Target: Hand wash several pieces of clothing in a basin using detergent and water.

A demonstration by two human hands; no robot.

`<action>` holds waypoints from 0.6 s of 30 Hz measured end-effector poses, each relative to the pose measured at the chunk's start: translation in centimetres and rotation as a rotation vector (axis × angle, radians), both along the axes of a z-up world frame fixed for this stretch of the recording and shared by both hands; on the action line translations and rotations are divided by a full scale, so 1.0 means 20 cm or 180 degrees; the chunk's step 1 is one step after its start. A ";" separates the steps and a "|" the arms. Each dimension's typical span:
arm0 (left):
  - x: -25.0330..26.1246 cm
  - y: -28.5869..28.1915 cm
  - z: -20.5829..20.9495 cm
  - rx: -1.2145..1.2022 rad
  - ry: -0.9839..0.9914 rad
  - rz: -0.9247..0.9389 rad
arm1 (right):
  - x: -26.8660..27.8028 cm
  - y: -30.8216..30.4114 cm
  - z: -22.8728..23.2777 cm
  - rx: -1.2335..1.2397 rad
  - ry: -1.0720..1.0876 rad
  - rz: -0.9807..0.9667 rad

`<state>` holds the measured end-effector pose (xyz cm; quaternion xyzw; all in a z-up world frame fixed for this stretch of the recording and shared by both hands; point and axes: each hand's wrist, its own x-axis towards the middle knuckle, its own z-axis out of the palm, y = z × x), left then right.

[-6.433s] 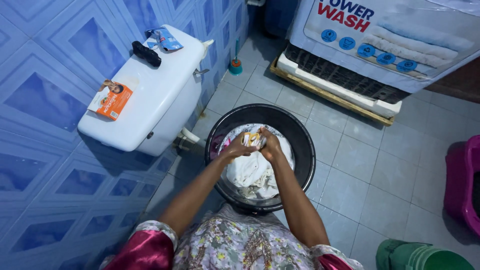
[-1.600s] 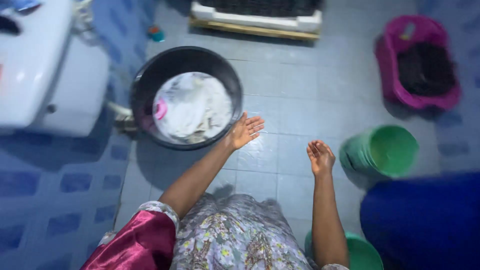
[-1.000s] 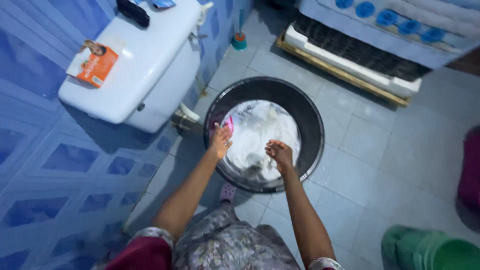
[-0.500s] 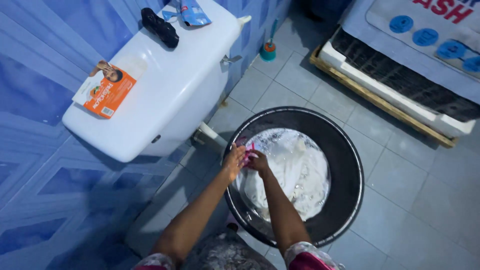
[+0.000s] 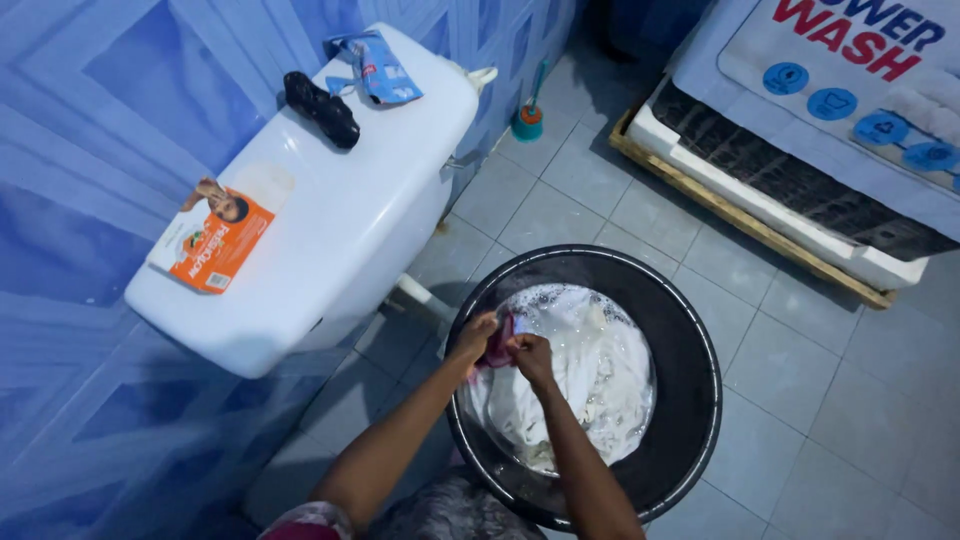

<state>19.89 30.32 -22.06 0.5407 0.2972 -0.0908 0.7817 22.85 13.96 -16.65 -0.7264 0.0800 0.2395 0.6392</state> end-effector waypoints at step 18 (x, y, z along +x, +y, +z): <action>0.28 -0.12 0.91 0.1956 -0.2090 -0.2822 | 0.13 -0.66 1.31 0.1797 0.0118 0.0056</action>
